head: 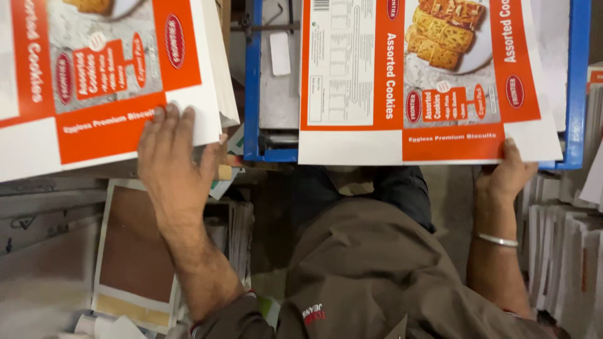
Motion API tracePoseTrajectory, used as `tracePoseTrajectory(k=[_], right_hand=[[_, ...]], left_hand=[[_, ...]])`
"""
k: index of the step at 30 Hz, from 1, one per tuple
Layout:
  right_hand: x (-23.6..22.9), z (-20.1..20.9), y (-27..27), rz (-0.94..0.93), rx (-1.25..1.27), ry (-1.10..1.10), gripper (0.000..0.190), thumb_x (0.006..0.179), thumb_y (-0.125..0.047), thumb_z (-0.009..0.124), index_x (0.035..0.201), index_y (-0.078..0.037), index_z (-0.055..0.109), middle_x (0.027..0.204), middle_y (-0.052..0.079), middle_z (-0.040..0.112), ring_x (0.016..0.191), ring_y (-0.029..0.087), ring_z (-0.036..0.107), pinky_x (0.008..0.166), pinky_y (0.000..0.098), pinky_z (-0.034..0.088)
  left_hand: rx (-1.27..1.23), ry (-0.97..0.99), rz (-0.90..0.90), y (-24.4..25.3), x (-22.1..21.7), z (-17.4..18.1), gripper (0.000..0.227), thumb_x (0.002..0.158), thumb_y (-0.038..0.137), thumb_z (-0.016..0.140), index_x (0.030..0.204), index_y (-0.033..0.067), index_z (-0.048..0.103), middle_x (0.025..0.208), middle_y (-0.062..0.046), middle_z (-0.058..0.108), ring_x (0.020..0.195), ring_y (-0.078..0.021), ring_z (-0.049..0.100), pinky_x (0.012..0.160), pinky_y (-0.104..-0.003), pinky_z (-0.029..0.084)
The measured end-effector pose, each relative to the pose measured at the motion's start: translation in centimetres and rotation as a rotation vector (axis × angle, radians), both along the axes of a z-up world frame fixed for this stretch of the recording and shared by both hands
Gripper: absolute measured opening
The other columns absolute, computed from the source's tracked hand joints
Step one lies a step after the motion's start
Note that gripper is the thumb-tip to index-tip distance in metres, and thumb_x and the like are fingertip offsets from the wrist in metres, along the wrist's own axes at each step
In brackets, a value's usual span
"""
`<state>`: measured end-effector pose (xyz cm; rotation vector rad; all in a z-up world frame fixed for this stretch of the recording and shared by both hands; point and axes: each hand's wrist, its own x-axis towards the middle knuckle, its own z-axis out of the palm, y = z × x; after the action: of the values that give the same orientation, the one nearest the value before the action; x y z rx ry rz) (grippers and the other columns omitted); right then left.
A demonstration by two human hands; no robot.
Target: The person sits on the floor and repeatedly feeds flat printed sheets into a blue manual laminating or folding machine. They pull the processed sheets out and stack them on their lap.
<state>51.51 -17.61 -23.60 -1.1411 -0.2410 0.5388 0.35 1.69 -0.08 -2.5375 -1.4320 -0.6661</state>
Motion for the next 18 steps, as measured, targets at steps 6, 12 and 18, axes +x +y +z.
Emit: tracePoseTrajectory(k=[6, 12, 18], right_hand=[[2.7, -1.7, 7.3, -0.126, -0.009, 0.256, 0.034, 0.096, -0.002, 0.057, 0.128, -0.004, 0.044, 0.125, 0.018, 0.062, 0.113, 0.032, 0.071, 0.095, 0.0501, 0.067], [3.1, -6.0, 7.8, 0.245, -0.075, 0.371, 0.036, 0.107, -0.018, 0.054, 0.136, 0.002, 0.052, 0.126, 0.019, 0.065, 0.112, 0.032, 0.070, 0.091, 0.0439, 0.064], [-1.1, -4.0, 4.2, 0.398, -0.246, 0.243, 0.037, 0.110, -0.022, 0.049, 0.134, 0.006, 0.051, 0.125, 0.022, 0.066, 0.112, 0.033, 0.069, 0.094, 0.0432, 0.062]], left_hand=[[-0.020, 0.022, 0.031, 0.2, -0.2, -0.2, 0.054, 0.089, 0.023, 0.084, 0.134, -0.0004, 0.068, 0.138, -0.022, 0.067, 0.136, -0.0387, 0.058, 0.117, -0.050, 0.044], [-0.027, 0.037, -0.033, 0.4, -0.4, 1.3, 0.056, 0.087, 0.026, 0.086, 0.133, -0.0003, 0.068, 0.135, -0.022, 0.068, 0.131, -0.0379, 0.062, 0.112, -0.048, 0.047], [-0.498, -0.317, 0.008, 2.7, -4.0, 3.0, 0.045, 0.091, 0.022, 0.076, 0.134, 0.0094, 0.071, 0.136, -0.015, 0.069, 0.123, -0.0293, 0.069, 0.098, -0.039, 0.057]])
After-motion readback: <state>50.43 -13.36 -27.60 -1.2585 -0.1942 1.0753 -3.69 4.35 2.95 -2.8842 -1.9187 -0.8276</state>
